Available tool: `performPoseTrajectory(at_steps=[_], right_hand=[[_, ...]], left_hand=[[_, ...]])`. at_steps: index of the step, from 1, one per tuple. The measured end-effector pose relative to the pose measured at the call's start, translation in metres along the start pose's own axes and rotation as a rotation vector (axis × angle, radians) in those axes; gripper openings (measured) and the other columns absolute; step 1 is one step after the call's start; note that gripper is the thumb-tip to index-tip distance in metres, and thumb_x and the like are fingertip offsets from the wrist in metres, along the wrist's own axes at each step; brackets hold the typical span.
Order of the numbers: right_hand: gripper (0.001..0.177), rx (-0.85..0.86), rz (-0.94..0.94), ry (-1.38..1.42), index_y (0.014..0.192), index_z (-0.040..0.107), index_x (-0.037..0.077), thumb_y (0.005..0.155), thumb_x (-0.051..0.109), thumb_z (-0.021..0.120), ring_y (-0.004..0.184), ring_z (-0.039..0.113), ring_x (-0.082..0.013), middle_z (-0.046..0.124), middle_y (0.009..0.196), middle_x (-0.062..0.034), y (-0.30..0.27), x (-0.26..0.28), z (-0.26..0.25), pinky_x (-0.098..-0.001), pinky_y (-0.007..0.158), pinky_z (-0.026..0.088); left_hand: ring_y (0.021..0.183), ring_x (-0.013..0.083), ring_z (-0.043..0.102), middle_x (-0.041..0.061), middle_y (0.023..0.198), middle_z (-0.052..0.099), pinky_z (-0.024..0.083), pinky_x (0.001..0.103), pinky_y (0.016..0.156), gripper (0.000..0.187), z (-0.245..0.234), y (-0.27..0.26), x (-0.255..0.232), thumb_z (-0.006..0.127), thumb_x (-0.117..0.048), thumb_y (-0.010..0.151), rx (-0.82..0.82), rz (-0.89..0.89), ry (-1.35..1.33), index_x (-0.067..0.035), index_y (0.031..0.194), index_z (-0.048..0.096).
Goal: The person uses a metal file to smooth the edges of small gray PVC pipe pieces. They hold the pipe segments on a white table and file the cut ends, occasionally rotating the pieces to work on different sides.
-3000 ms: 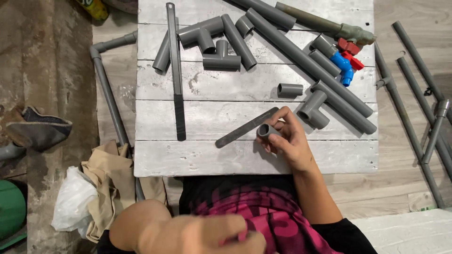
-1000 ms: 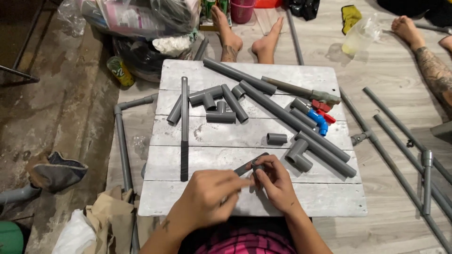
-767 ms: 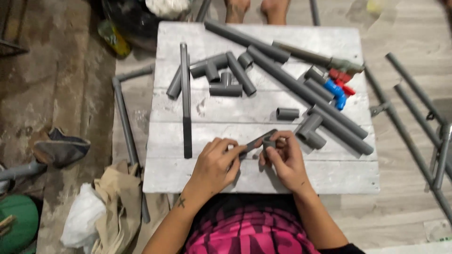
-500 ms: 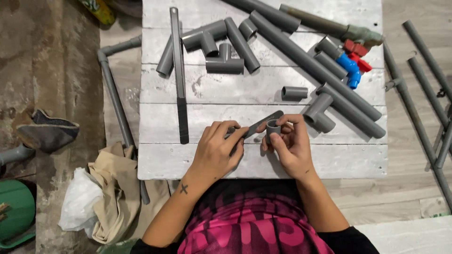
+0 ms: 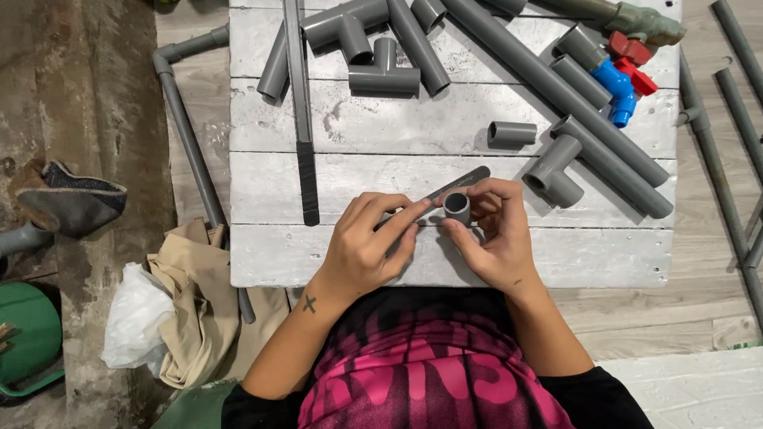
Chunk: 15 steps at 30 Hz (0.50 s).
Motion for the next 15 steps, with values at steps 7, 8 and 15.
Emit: performPoseTrajectory(at_steps=[7,8,15], right_hand=[[0.042,0.047,-0.06,-0.146,0.11,0.044,-0.001,0.086,-0.002,0.079,0.076,0.076,-0.0298,0.076,0.1,-0.0222,0.005,0.011,0.009,-0.0367,0.066,0.061],[0.042,0.047,-0.056,-0.146,0.11,0.044,-0.001,0.086,-0.002,0.079,0.076,0.076,-0.0298,0.076,0.1,-0.0222,0.005,0.011,0.01,-0.0367,0.066,0.061],[0.035,0.035,-0.134,-0.443,0.103,0.059,0.003,0.08,0.002,0.087,0.067,0.074,-0.0273,0.078,0.09,-0.0128,0.002,0.019,0.015,-0.0324,0.06,0.06]], left_hand=[[0.098,0.0295,0.067,0.013,0.115,0.07,0.058,0.041,0.087,0.025,-0.006,0.001,-0.01,0.062,-0.017,0.1,-0.046,0.084,-0.047,-0.009,0.119,0.076],[0.098,0.0295,0.067,0.013,0.115,0.07,0.058,0.041,0.087,0.025,-0.005,0.001,-0.009,0.062,-0.017,0.1,-0.044,0.081,-0.048,-0.009,0.119,0.076],[0.1,0.0294,0.065,0.013,0.116,0.07,0.057,0.04,0.087,0.015,-0.007,0.003,-0.008,0.07,-0.01,0.097,-0.055,0.069,-0.12,-0.007,0.108,0.078]])
Point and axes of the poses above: each hand's wrist, its own y-axis towards the middle knuckle, its own z-axis out of the palm, x = y × z, the point moved 10 cm from there along y, towards the middle knuckle
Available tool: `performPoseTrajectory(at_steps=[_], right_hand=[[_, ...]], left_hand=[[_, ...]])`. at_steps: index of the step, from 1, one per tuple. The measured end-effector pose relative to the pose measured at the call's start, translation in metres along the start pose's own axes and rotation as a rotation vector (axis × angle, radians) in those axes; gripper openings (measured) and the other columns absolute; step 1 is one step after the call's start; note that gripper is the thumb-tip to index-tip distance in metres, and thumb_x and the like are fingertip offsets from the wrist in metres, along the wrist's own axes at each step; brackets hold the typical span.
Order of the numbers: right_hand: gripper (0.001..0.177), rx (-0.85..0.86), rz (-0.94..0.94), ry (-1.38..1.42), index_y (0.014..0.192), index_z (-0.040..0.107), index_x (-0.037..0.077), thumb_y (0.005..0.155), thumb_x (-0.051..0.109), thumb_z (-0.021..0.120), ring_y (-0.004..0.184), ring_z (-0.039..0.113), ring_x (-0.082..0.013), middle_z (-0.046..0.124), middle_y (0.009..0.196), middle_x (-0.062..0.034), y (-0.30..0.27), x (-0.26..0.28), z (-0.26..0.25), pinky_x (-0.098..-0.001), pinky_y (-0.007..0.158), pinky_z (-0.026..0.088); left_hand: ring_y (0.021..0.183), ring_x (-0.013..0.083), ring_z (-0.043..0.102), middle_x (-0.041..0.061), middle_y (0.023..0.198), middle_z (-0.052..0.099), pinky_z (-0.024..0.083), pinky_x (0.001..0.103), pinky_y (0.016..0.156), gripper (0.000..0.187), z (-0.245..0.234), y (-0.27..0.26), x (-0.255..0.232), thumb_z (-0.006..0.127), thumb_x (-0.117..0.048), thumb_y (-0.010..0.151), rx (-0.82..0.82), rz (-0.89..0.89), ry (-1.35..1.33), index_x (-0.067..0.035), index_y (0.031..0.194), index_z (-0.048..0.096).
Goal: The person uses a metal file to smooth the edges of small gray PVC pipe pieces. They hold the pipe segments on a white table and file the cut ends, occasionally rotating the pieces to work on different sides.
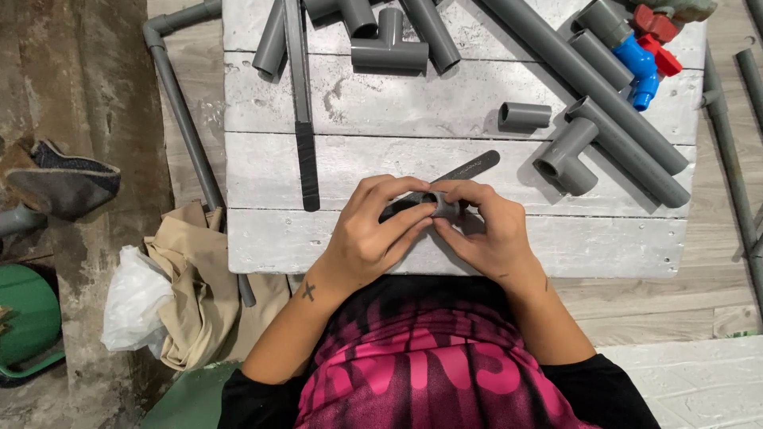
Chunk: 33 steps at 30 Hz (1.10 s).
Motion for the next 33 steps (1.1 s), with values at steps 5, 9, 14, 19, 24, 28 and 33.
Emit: performPoseTrajectory(at_steps=[5,9,14,19,24,28,33], right_hand=[[0.031,-0.001,-0.08,-0.048,0.102,0.063,0.004,0.081,0.001,0.086,0.078,0.076,-0.0324,0.079,0.097,-0.0123,0.001,0.008,-0.001,-0.0355,0.066,0.062],[0.027,0.0,-0.109,-0.026,0.1,0.063,0.005,0.083,0.001,0.083,0.079,0.076,-0.0309,0.079,0.099,-0.0118,0.002,0.011,-0.001,-0.0353,0.067,0.062],[0.025,-0.006,-0.16,-0.022,0.099,0.064,0.004,0.084,0.0,0.083,0.078,0.075,-0.0303,0.078,0.099,-0.0131,0.005,0.018,-0.001,-0.0356,0.065,0.062],[0.024,-0.002,-0.155,-0.031,0.1,0.064,0.004,0.085,0.0,0.082,0.08,0.075,-0.0309,0.078,0.1,-0.0127,0.004,0.018,-0.001,-0.0359,0.067,0.061],[0.029,-0.002,-0.16,-0.054,0.101,0.064,0.004,0.082,0.001,0.085,0.079,0.075,-0.0307,0.077,0.099,-0.0129,0.001,0.012,0.0,-0.0364,0.066,0.061],[0.03,0.009,-0.165,-0.066,0.102,0.064,0.004,0.081,0.0,0.085,0.077,0.074,-0.0304,0.077,0.098,-0.0131,0.002,0.014,-0.001,-0.036,0.064,0.061],[0.03,0.002,-0.158,-0.053,0.102,0.064,0.003,0.082,0.0,0.085,0.078,0.075,-0.0315,0.077,0.098,-0.0143,0.004,0.017,-0.001,-0.0371,0.065,0.061]], left_hand=[[0.1,0.0282,0.064,0.011,0.116,0.07,0.056,0.038,0.085,0.008,-0.004,0.0,0.004,0.074,-0.008,0.094,-0.009,-0.043,-0.036,-0.008,0.1,0.079],[0.1,0.0282,0.063,0.01,0.116,0.07,0.056,0.037,0.082,0.004,-0.003,-0.002,0.007,0.075,-0.008,0.092,0.002,-0.055,-0.065,-0.008,0.096,0.077],[0.098,0.029,0.062,0.011,0.116,0.069,0.057,0.037,0.077,0.004,-0.004,-0.002,0.009,0.076,-0.006,0.091,0.01,-0.078,-0.104,-0.009,0.093,0.074],[0.097,0.0287,0.063,0.01,0.115,0.068,0.057,0.037,0.075,0.004,-0.004,-0.002,0.011,0.076,-0.006,0.09,0.011,-0.095,-0.112,-0.008,0.092,0.073],[0.096,0.0285,0.063,0.01,0.115,0.069,0.057,0.037,0.074,0.006,-0.005,-0.003,0.012,0.076,-0.004,0.089,-0.013,-0.095,-0.11,-0.009,0.091,0.073],[0.095,0.0281,0.064,0.009,0.114,0.069,0.057,0.037,0.074,0.007,-0.006,-0.002,0.011,0.077,-0.004,0.088,-0.022,-0.094,-0.103,-0.009,0.092,0.074],[0.094,0.0282,0.064,0.01,0.112,0.07,0.057,0.037,0.073,0.005,-0.006,-0.001,0.012,0.077,-0.004,0.089,-0.018,-0.091,-0.101,-0.008,0.091,0.074]])
Point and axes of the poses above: each hand's wrist, its own y-axis towards the middle knuckle, its own z-axis out of the palm, x = y × z, the point moved 10 cm from there along y, towards the middle knuckle
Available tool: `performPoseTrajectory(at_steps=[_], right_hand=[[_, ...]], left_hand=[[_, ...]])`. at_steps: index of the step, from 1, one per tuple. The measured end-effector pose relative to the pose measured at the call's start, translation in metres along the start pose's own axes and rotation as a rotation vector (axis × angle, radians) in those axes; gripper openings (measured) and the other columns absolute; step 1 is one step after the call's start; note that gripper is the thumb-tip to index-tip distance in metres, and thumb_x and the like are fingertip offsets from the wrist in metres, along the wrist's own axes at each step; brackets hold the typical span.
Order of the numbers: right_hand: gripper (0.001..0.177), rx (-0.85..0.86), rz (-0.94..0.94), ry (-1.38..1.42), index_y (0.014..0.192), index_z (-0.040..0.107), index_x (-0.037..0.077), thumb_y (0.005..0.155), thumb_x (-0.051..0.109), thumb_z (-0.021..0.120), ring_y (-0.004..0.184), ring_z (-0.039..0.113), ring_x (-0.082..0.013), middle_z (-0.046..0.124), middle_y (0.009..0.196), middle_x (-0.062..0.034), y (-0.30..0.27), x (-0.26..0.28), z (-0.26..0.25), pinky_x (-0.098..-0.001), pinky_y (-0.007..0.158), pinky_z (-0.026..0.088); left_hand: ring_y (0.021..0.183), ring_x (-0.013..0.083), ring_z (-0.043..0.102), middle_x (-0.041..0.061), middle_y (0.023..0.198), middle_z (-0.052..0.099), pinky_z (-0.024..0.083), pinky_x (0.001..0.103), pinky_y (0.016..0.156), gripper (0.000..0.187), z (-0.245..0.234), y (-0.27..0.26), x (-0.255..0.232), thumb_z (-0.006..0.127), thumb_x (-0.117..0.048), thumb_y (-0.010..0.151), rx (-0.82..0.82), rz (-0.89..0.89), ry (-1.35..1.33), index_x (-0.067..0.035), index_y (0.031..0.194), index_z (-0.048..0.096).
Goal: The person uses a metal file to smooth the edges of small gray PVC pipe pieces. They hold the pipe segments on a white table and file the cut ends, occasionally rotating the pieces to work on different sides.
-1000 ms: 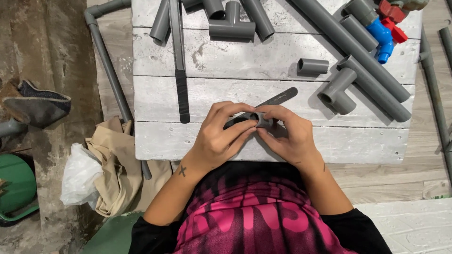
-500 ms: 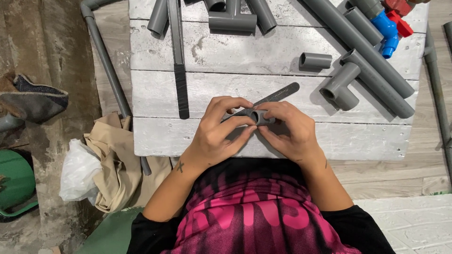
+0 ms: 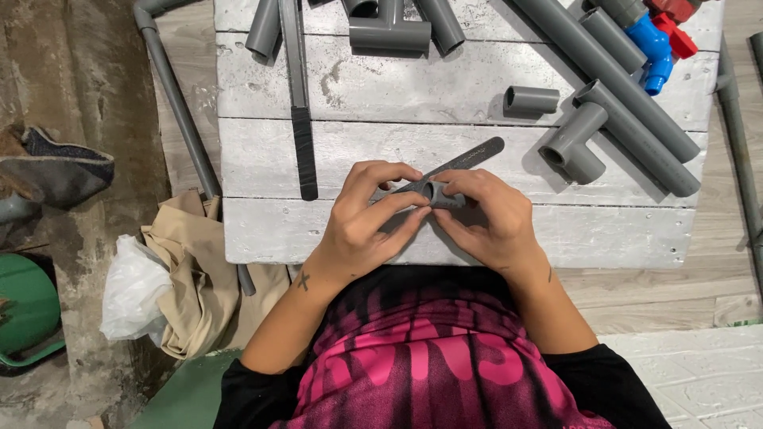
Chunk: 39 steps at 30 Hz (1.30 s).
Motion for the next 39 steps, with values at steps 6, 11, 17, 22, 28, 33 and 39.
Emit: performPoseTrajectory(at_steps=[6,11,17,22,28,33,39], right_hand=[[0.028,0.004,0.008,-0.002,0.102,0.064,0.003,0.083,0.0,0.084,0.077,0.074,-0.0314,0.077,0.099,-0.0146,-0.002,-0.0024,0.0008,-0.0382,0.064,0.061],[0.026,0.004,0.004,0.011,0.102,0.065,0.002,0.083,0.0,0.083,0.076,0.074,-0.0317,0.077,0.098,-0.0154,-0.002,-0.0032,0.0004,-0.0385,0.062,0.061],[0.026,0.01,-0.014,0.007,0.102,0.065,0.001,0.084,0.0,0.083,0.076,0.073,-0.0328,0.076,0.098,-0.0164,-0.002,-0.0017,0.0005,-0.0387,0.062,0.06],[0.026,0.003,-0.013,0.015,0.101,0.064,0.001,0.083,-0.003,0.083,0.073,0.073,-0.033,0.076,0.096,-0.0166,0.0005,0.0014,-0.0007,-0.0389,0.06,0.06],[0.026,-0.007,-0.005,0.013,0.102,0.064,0.002,0.084,-0.001,0.082,0.074,0.073,-0.0326,0.077,0.097,-0.0155,-0.0006,0.0001,-0.0012,-0.0391,0.06,0.06],[0.027,-0.01,-0.003,0.005,0.102,0.065,0.001,0.083,0.0,0.084,0.076,0.074,-0.033,0.077,0.096,-0.0158,-0.0014,-0.001,-0.0013,-0.0395,0.062,0.061],[0.026,-0.014,-0.005,-0.004,0.102,0.066,0.001,0.084,0.001,0.084,0.076,0.074,-0.0326,0.077,0.097,-0.0154,-0.0035,-0.0032,-0.0011,-0.0392,0.062,0.061]], left_hand=[[0.094,0.029,0.065,0.01,0.111,0.07,0.057,0.037,0.073,0.004,0.0004,0.0012,-0.0015,0.075,-0.004,0.09,0.009,0.0,0.006,-0.007,0.092,0.075],[0.094,0.0291,0.065,0.011,0.111,0.07,0.058,0.037,0.073,0.003,0.001,0.0005,-0.0004,0.075,-0.005,0.09,0.01,-0.007,0.013,-0.007,0.092,0.075],[0.095,0.0292,0.065,0.01,0.111,0.07,0.058,0.037,0.073,0.003,0.0008,0.0001,0.0006,0.075,-0.005,0.089,0.017,-0.02,0.012,-0.007,0.09,0.074],[0.096,0.0286,0.065,0.009,0.112,0.07,0.058,0.037,0.073,0.005,-0.0002,0.0,0.0011,0.076,-0.004,0.089,0.015,-0.027,0.008,-0.008,0.09,0.074],[0.095,0.0289,0.065,0.01,0.114,0.069,0.059,0.038,0.073,0.007,-0.001,0.0009,0.0014,0.076,-0.005,0.09,0.002,-0.033,0.009,-0.008,0.096,0.074],[0.094,0.028,0.066,0.01,0.113,0.071,0.059,0.036,0.074,0.009,0.0003,-0.0016,0.0003,0.076,-0.005,0.09,-0.006,-0.008,0.028,-0.007,0.099,0.077],[0.092,0.0292,0.067,0.012,0.109,0.072,0.058,0.036,0.075,0.005,-0.0026,0.0,-0.0053,0.076,-0.003,0.09,-0.03,0.04,0.036,-0.005,0.094,0.077]])
Point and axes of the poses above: each hand's wrist, its own y-axis towards the middle knuckle, its own z-axis out of the palm, x = y × z, the point moved 10 cm from there along y, towards the middle knuckle
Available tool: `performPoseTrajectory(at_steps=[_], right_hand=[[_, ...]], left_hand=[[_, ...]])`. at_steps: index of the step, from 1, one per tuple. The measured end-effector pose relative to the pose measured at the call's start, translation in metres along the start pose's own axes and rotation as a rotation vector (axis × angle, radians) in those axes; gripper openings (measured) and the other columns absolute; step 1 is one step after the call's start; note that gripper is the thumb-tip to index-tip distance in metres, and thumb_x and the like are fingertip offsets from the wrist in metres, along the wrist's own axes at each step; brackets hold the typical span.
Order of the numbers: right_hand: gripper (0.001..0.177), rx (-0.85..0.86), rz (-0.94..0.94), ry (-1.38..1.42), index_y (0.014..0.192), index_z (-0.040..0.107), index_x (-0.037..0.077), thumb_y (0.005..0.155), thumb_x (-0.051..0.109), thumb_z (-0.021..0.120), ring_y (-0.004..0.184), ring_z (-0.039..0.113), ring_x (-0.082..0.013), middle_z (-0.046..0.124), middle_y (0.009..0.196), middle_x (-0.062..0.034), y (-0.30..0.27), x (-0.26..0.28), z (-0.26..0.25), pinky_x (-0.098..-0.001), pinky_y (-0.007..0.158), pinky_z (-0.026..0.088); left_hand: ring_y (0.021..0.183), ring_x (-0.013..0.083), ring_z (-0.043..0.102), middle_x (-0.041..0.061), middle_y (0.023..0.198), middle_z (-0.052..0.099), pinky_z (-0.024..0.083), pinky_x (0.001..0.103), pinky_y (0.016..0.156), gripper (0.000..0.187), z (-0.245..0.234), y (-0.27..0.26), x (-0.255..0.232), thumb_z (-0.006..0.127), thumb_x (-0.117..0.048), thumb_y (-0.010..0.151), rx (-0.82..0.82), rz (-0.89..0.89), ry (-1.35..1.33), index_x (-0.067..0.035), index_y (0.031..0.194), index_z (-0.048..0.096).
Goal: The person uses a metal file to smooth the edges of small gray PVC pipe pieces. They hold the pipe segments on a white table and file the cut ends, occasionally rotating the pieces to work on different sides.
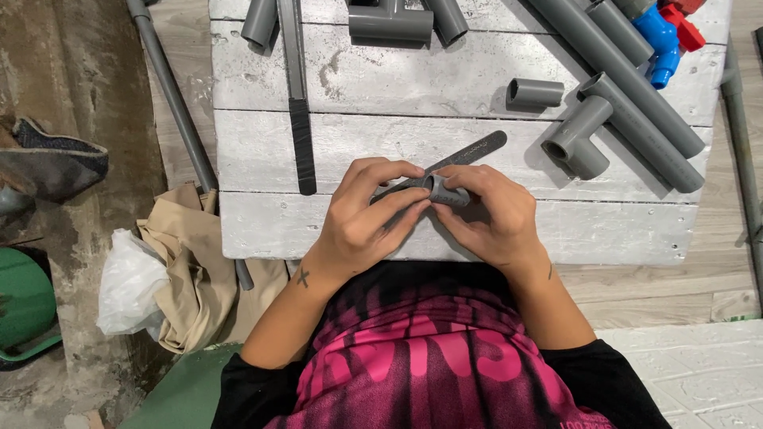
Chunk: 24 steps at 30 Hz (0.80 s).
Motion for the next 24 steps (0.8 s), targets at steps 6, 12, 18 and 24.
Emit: performPoseTrajectory(at_steps=[6,12,18,24], right_hand=[[0.027,-0.004,0.007,-0.007,0.102,0.066,0.001,0.084,0.002,0.085,0.076,0.074,-0.0329,0.077,0.096,-0.0153,-0.0024,-0.0028,-0.0003,-0.0393,0.063,0.06],[0.027,0.001,0.016,-0.011,0.103,0.066,0.0,0.084,0.002,0.085,0.074,0.073,-0.0327,0.077,0.095,-0.0155,-0.0034,-0.0038,-0.0011,-0.0395,0.062,0.06],[0.027,0.018,0.016,-0.002,0.104,0.066,0.001,0.084,0.002,0.084,0.072,0.072,-0.0312,0.077,0.094,-0.0145,-0.004,-0.0035,-0.0002,-0.0381,0.06,0.059],[0.025,0.016,0.024,0.014,0.104,0.066,0.003,0.086,0.006,0.083,0.071,0.072,-0.0299,0.077,0.094,-0.0131,-0.0042,-0.0029,0.0007,-0.0367,0.06,0.058]], left_hand=[[0.091,0.0285,0.066,0.011,0.107,0.072,0.058,0.037,0.074,0.003,-0.0006,-0.0014,-0.0014,0.075,-0.004,0.09,-0.014,0.029,0.037,-0.006,0.092,0.077],[0.083,0.0297,0.067,0.01,0.097,0.073,0.057,0.039,0.072,0.009,0.0009,-0.0024,0.0002,0.076,0.002,0.087,-0.009,0.004,-0.045,-0.006,0.09,0.073],[0.075,0.0292,0.069,0.009,0.087,0.074,0.056,0.038,0.069,0.011,0.0025,-0.0014,0.0022,0.075,0.004,0.087,0.007,-0.034,-0.128,-0.006,0.089,0.07],[0.079,0.0318,0.067,0.011,0.09,0.072,0.056,0.04,0.071,0.016,0.0088,-0.0032,0.0001,0.072,0.008,0.086,0.068,-0.001,-0.128,-0.006,0.094,0.069]])
Point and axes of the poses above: each hand's wrist, its own y-axis towards the middle knuckle, its own z-axis out of the palm, x = y × z, the point moved 10 cm from there along y, towards the middle knuckle
